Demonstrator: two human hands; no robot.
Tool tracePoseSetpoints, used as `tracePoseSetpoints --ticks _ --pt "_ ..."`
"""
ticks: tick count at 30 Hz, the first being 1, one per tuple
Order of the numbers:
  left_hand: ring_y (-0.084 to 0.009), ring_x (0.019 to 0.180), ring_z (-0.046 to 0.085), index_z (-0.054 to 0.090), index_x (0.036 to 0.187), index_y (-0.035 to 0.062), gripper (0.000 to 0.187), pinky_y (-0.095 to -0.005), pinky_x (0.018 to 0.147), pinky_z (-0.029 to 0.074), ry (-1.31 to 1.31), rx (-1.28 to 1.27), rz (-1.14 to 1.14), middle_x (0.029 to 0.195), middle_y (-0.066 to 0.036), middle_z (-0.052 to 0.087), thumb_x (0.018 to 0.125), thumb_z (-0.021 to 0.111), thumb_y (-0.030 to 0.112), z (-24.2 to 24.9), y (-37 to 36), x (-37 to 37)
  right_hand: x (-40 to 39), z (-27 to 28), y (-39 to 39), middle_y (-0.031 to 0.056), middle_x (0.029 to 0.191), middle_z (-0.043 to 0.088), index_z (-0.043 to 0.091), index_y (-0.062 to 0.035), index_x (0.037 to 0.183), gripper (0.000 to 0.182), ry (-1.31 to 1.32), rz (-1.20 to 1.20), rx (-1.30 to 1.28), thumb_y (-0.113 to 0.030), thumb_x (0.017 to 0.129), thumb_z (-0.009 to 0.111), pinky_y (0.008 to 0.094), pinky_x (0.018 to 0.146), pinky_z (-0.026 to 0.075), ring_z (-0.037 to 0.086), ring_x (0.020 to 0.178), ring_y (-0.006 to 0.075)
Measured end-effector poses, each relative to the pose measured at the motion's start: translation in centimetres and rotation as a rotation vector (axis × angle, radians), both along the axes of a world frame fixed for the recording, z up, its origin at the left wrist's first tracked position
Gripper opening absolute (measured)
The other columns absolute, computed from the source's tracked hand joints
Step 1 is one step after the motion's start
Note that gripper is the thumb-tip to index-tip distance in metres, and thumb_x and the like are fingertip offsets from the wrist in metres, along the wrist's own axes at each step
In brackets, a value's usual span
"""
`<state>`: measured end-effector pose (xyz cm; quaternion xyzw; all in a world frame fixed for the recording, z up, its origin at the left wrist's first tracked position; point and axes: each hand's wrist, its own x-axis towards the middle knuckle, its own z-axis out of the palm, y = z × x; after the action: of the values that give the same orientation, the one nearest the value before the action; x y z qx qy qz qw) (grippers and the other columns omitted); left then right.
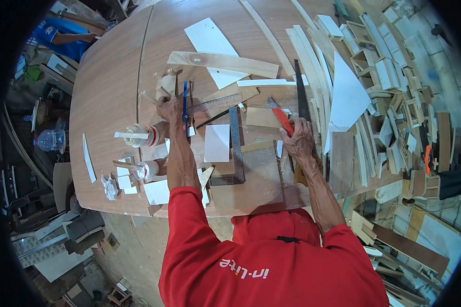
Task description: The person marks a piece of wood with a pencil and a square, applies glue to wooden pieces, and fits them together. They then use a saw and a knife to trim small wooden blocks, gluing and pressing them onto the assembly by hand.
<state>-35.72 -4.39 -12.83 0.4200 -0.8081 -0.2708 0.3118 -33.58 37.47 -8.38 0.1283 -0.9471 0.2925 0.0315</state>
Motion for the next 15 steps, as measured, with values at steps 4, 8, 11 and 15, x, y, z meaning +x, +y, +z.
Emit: tracePoseSetpoints --ticks 4,8,11,15 --pt "-0.0321 0.063 0.063 0.066 0.076 -0.0039 0.02 -0.0401 0.065 0.048 0.069 0.083 0.018 0.07 -0.019 0.067 0.067 0.064 0.014 1.2 1.1 0.2 -0.4 -0.2 0.4 0.0151 0.101 0.056 0.054 -0.004 0.103 0.037 -0.014 0.031 -0.013 -0.025 0.077 0.068 0.044 0.089 0.043 0.053 0.098 0.0329" --pt "-0.0267 0.059 0.061 0.065 0.076 -0.0031 0.02 -0.0376 0.062 0.048 0.169 0.153 0.016 0.067 -0.016 0.066 0.066 0.066 0.014 -1.0 0.0 0.2 -0.3 0.7 0.2 0.0149 0.102 0.055 0.054 -0.0017 0.108 0.043 -0.097 0.016 -0.026 -0.026 0.076 0.069 0.044 0.091 0.042 0.053 0.1 0.033" --pt "-0.0198 0.058 0.059 0.066 0.078 -0.0021 0.018 -0.0347 0.059 0.048 0.223 0.078 -0.06 0.067 -0.012 0.066 0.069 0.069 0.013 -1.9 -0.7 1.0 -0.2 1.7 -0.3 0.0153 0.103 0.055 0.054 -0.0013 0.112 0.047 0.16 0.0 0.011 -0.025 0.075 0.07 0.0436 0.093 0.042 0.053 0.102 0.0335" --pt "-0.0143 0.058 0.058 0.068 0.081 -0.0012 0.016 -0.0314 0.056 0.047 0.375 0.32 -0.066 0.068 -0.007 0.066 0.072 0.07 0.012 0.0 0.8 2.0 -0.5 3.5 -1.7 0.0159 0.105 0.055 0.055 -0.0029 0.114 0.047 0.258 -0.004 -0.085 -0.024 0.074 0.07 0.0436 0.092 0.044 0.053 0.104 0.0344"
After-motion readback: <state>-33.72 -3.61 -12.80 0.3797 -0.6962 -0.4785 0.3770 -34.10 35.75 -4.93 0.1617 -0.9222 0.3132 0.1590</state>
